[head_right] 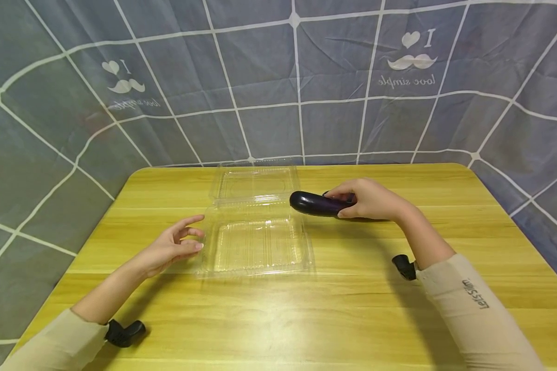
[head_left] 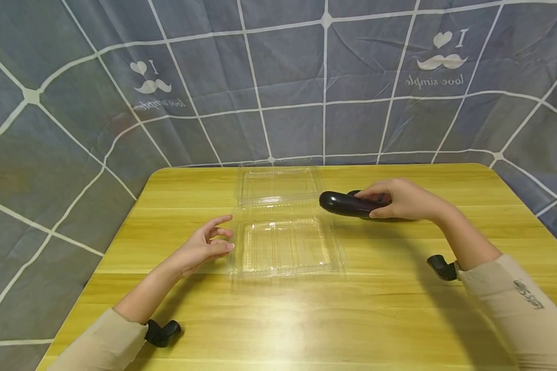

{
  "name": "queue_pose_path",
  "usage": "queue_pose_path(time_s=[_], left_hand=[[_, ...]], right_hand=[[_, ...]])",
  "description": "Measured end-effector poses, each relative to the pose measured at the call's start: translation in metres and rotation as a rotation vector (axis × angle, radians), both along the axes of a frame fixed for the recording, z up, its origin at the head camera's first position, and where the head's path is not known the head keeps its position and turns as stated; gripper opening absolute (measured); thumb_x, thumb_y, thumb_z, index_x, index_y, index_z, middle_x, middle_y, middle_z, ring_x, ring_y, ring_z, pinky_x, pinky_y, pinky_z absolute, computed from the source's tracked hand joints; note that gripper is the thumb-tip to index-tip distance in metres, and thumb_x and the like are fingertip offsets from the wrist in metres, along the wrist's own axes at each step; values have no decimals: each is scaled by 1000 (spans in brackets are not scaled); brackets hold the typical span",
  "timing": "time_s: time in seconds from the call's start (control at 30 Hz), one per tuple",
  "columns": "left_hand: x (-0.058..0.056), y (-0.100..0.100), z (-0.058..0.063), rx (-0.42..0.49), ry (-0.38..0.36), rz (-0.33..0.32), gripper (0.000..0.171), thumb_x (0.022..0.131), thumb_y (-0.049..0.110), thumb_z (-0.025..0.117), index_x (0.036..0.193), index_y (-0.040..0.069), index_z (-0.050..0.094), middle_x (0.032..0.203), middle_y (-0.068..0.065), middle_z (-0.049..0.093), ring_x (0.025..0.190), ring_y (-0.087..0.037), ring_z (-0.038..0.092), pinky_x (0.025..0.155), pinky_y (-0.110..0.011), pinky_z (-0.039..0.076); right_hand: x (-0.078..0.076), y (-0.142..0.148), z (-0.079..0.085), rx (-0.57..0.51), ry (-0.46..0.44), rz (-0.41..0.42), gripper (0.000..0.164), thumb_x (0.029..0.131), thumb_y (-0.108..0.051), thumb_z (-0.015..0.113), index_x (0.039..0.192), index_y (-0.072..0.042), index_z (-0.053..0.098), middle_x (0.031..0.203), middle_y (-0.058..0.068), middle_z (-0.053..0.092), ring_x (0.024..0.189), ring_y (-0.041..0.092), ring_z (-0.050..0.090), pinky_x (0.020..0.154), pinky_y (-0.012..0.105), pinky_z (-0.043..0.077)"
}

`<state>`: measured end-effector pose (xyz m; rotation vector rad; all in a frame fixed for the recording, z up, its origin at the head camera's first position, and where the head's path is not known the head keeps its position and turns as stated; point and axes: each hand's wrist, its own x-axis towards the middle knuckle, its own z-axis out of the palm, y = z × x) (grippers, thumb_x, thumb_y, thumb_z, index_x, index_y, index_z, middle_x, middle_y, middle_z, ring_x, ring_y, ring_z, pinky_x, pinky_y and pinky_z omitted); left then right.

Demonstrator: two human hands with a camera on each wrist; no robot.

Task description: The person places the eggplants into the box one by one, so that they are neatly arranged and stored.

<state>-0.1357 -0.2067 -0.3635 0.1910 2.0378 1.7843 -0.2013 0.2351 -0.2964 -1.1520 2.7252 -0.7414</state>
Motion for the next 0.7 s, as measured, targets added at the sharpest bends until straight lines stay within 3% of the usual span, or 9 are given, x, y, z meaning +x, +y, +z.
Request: queue_pose_path(time_s=[0.3,0.53,0.7], left_hand=[[-1,-1,-1,-4,-2,-7,75,87,4,61,148,6,17,122,-22,39,94,-19,58,82,-29,50],[0,-1,-1,1,5,-10,76,87,4,61,148,4,16,122,-21,39,96,-20,57,83,-31,50],[-1,-1,-1,1,5,-4,76,87,5,62,148,5,16,123,-22,39,96,-20,56,83,-30,50]], right_hand=[[-6,-25,5,7,-12,65,42,76,-7,75,117,-5,65,102,3,66,87,15,60,75,41,49],[-11,-48,7,25,-33,121,39,77,-9,74,115,-8,66,94,1,66,80,14,58,70,33,48],[-13,-65,8,50,-61,141,41,77,-8,73,118,-8,65,99,3,66,86,17,61,71,32,50]])
